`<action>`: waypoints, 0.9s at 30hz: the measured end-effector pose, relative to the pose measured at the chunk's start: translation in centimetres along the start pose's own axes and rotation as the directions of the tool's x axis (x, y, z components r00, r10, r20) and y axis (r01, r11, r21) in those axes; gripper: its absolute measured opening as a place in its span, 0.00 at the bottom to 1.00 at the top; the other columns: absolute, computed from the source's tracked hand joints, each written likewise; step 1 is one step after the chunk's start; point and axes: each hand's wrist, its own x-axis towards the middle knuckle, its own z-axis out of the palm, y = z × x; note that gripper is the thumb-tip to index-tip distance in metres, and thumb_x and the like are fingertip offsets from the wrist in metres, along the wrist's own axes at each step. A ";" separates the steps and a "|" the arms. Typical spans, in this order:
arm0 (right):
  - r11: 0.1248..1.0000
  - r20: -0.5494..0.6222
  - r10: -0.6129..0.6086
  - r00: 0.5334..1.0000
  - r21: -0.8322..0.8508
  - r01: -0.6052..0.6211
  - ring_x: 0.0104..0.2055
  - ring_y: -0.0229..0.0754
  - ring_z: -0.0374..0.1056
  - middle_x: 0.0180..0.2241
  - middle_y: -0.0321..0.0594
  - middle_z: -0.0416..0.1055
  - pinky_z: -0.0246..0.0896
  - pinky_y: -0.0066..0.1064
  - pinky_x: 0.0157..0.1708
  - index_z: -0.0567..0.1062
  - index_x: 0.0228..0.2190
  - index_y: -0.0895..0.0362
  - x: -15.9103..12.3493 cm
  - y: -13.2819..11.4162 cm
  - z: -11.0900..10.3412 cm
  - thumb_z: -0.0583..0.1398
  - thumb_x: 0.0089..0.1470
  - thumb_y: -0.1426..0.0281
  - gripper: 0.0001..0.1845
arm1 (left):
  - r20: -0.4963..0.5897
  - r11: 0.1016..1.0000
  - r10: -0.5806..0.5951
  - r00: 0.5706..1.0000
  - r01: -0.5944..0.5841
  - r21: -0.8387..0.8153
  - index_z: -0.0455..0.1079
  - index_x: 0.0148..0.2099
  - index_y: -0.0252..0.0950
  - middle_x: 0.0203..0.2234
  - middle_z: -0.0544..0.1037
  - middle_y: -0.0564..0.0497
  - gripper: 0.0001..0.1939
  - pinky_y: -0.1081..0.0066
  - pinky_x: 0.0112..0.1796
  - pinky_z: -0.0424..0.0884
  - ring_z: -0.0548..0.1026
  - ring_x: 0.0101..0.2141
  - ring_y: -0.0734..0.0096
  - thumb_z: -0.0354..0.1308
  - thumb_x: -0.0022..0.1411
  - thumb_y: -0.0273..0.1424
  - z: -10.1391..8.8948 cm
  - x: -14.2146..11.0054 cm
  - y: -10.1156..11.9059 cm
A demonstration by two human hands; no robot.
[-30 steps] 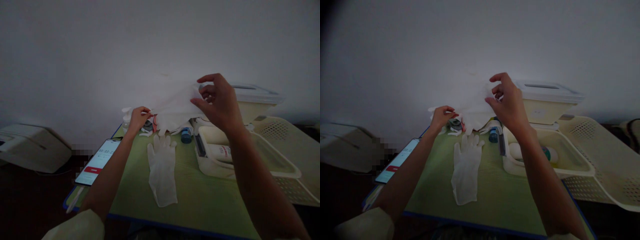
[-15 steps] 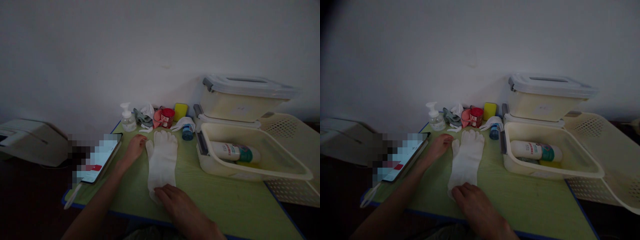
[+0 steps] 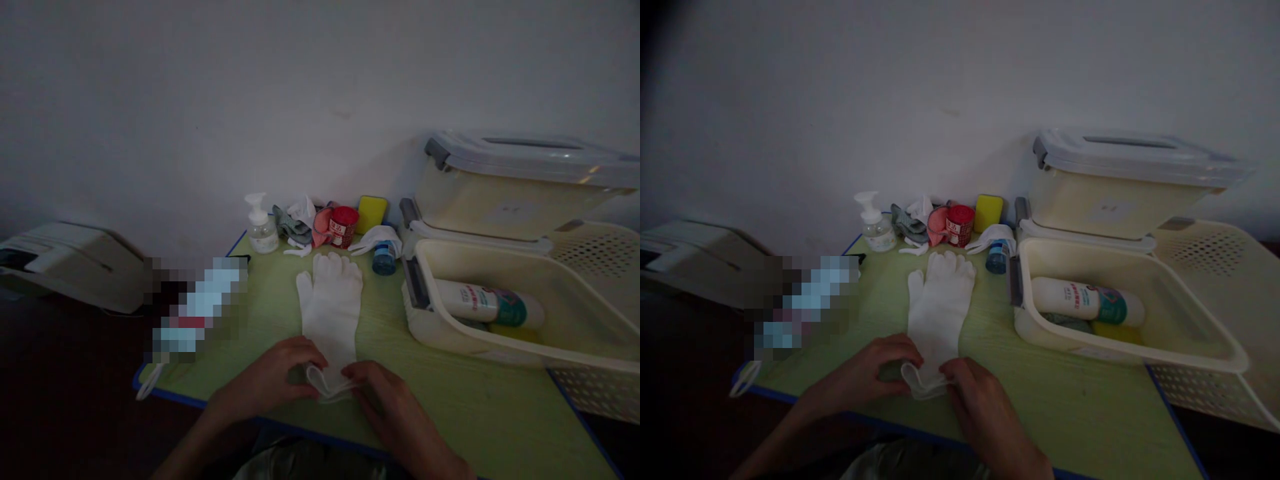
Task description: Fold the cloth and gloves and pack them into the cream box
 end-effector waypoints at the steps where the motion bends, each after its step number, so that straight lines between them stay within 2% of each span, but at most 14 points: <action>1: 1.000 -0.015 -0.016 1.000 0.013 0.016 0.36 0.41 0.71 0.35 0.40 0.73 0.67 0.32 0.35 0.66 0.37 0.54 0.0 0.1 -0.2 0.49 0.53 0.82 0.14 | 0.002 1.000 0.002 1.000 -0.002 0.018 0.73 0.41 0.42 0.41 0.77 0.49 0.12 0.66 0.48 0.65 0.72 0.45 0.60 0.64 0.51 0.32 -0.2 0.2 0.1; 4: 0.998 -0.061 -0.055 0.997 0.018 0.057 0.35 0.41 0.71 0.34 0.41 0.73 0.67 0.32 0.34 0.66 0.33 0.55 0.5 0.3 -0.7 0.48 0.56 0.80 0.11 | -0.027 0.999 0.022 0.999 -0.021 0.044 0.71 0.40 0.40 0.39 0.77 0.49 0.07 0.68 0.45 0.65 0.73 0.42 0.64 0.57 0.57 0.31 -0.8 0.6 0.4; 8: 0.996 -0.074 -0.083 0.994 0.016 0.084 0.37 0.41 0.71 0.36 0.43 0.73 0.67 0.31 0.35 0.68 0.28 0.56 1.1 0.2 -1.0 0.48 0.53 0.84 0.15 | -0.126 0.998 -0.002 0.992 0.010 0.069 0.68 0.37 0.37 0.33 0.75 0.51 0.05 0.71 0.40 0.67 0.73 0.36 0.69 0.51 0.61 0.27 -0.9 1.1 0.5; 10: 0.996 -0.056 -0.087 0.995 0.005 0.088 0.40 0.41 0.71 0.38 0.44 0.73 0.67 0.31 0.38 0.70 0.27 0.57 1.1 0.1 -0.9 0.48 0.51 0.86 0.16 | -0.096 0.992 0.086 0.992 -0.077 0.098 0.68 0.35 0.37 0.33 0.75 0.51 0.08 0.71 0.40 0.66 0.72 0.37 0.70 0.48 0.62 0.25 -0.7 1.4 0.3; 12: 0.997 -0.022 -0.076 0.997 -0.010 0.076 0.42 0.40 0.70 0.39 0.44 0.73 0.67 0.31 0.41 0.72 0.29 0.58 0.9 0.1 -0.8 0.50 0.50 0.86 0.16 | -0.022 0.974 0.189 0.982 -0.184 0.128 0.70 0.32 0.36 0.34 0.75 0.50 0.14 0.72 0.42 0.65 0.72 0.38 0.70 0.45 0.61 0.20 -0.6 1.5 0.0; 14: 0.998 0.027 -0.056 0.998 -0.036 0.057 0.43 0.41 0.70 0.41 0.44 0.73 0.66 0.32 0.43 0.74 0.32 0.58 0.6 0.0 -0.7 0.54 0.50 0.84 0.13 | 0.047 0.965 0.212 0.976 -0.216 0.145 0.72 0.30 0.36 0.34 0.75 0.50 0.17 0.73 0.41 0.65 0.72 0.38 0.71 0.44 0.58 0.17 -0.6 1.4 -0.2; 17: 0.995 0.082 -0.040 0.996 -0.087 0.047 0.44 0.45 0.69 0.42 0.43 0.73 0.66 0.35 0.44 0.75 0.33 0.57 0.4 0.1 -0.5 0.62 0.46 0.80 0.11 | 0.124 0.970 0.155 0.980 -0.174 0.170 0.74 0.33 0.37 0.37 0.75 0.50 0.18 0.73 0.44 0.65 0.72 0.40 0.72 0.46 0.54 0.15 -0.6 0.7 -0.3; 19: 0.992 0.082 -0.045 0.996 -0.113 0.054 0.44 0.45 0.68 0.41 0.42 0.73 0.66 0.35 0.44 0.75 0.32 0.57 0.4 0.3 -0.3 0.64 0.44 0.80 0.11 | 0.151 0.969 0.120 0.981 -0.149 0.196 0.74 0.37 0.37 0.41 0.74 0.50 0.18 0.72 0.47 0.64 0.71 0.44 0.70 0.50 0.51 0.15 -0.7 0.2 -0.1; 23: 0.990 0.051 -0.068 0.996 -0.119 0.074 0.41 0.42 0.69 0.38 0.41 0.73 0.67 0.33 0.42 0.75 0.31 0.57 0.6 0.5 -0.1 0.60 0.50 0.81 0.09 | 0.156 0.971 0.069 0.985 -0.102 0.216 0.74 0.39 0.38 0.43 0.73 0.51 0.13 0.69 0.48 0.64 0.70 0.45 0.67 0.59 0.49 0.21 -0.6 -0.5 -0.1; 27: 0.995 0.014 -0.060 0.998 -0.082 0.061 0.41 0.43 0.70 0.39 0.42 0.73 0.67 0.34 0.42 0.75 0.35 0.57 0.7 0.7 0.0 0.57 0.52 0.82 0.11 | 0.134 0.965 0.064 0.989 -0.096 0.245 0.75 0.35 0.37 0.40 0.74 0.50 0.06 0.71 0.45 0.66 0.72 0.43 0.68 0.59 0.54 0.23 -0.5 -0.3 -0.6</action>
